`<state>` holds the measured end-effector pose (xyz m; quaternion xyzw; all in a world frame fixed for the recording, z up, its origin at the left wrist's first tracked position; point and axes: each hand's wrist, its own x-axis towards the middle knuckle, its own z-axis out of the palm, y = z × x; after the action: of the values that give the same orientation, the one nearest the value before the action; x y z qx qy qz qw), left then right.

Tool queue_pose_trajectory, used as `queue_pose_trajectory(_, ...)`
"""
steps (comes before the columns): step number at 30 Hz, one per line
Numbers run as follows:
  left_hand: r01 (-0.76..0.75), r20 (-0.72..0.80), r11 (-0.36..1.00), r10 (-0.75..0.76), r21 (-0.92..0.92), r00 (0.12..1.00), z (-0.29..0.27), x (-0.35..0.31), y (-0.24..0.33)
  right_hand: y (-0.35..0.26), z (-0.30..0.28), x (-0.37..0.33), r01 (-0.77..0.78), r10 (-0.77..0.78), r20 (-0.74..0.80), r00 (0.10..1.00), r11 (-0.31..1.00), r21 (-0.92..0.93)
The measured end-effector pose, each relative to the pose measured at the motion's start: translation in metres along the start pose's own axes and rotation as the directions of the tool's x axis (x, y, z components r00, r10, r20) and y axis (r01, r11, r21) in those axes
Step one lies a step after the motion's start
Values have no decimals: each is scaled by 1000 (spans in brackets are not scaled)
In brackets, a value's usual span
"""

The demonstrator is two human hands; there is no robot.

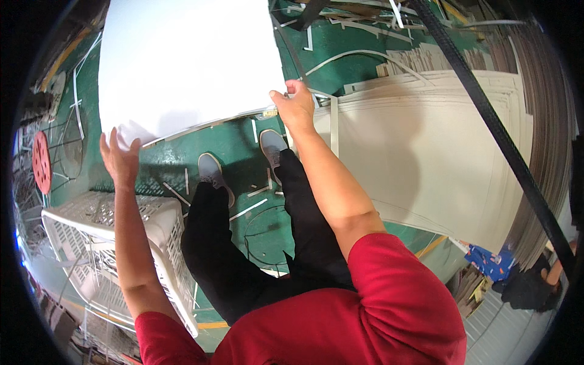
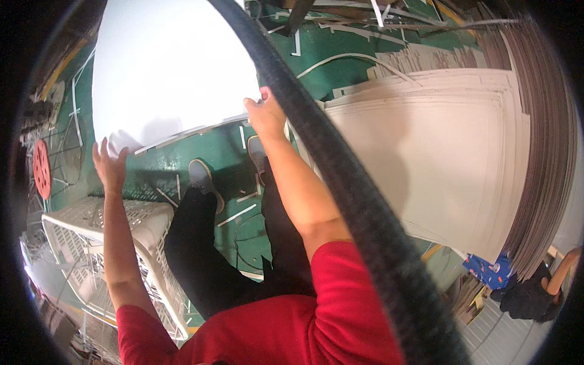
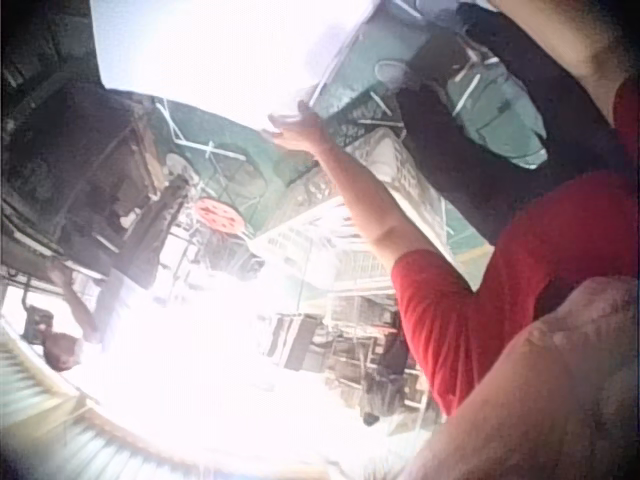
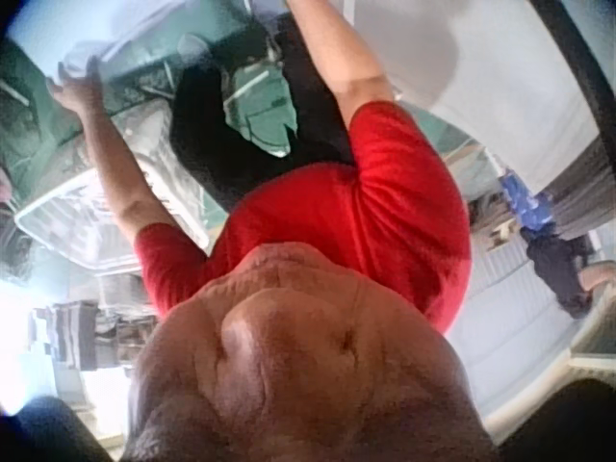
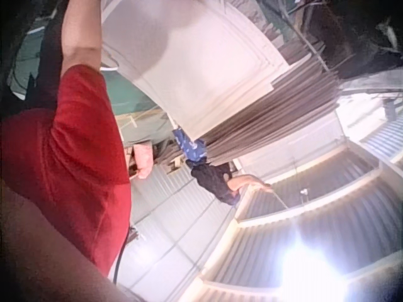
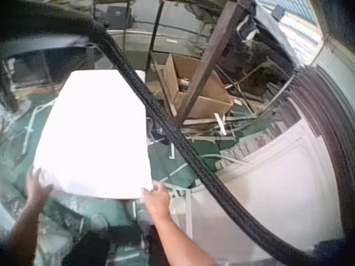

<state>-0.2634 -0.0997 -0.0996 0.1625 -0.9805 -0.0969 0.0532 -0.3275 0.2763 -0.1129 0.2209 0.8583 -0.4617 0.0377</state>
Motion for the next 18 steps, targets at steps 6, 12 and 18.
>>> queue_pose_trajectory(6,-242,-38,952,239,-190,970,20,15,126,140,-47,19,-9,-8,-116,993,990,-143)
queue_pose_trajectory(12,-176,-90,972,191,153,977,71,20,151,237,-82,-10,-451,452,-43,891,867,-211)
queue_pose_trajectory(18,-215,-116,963,235,160,965,80,23,144,283,-30,7,-526,522,372,768,845,-98)
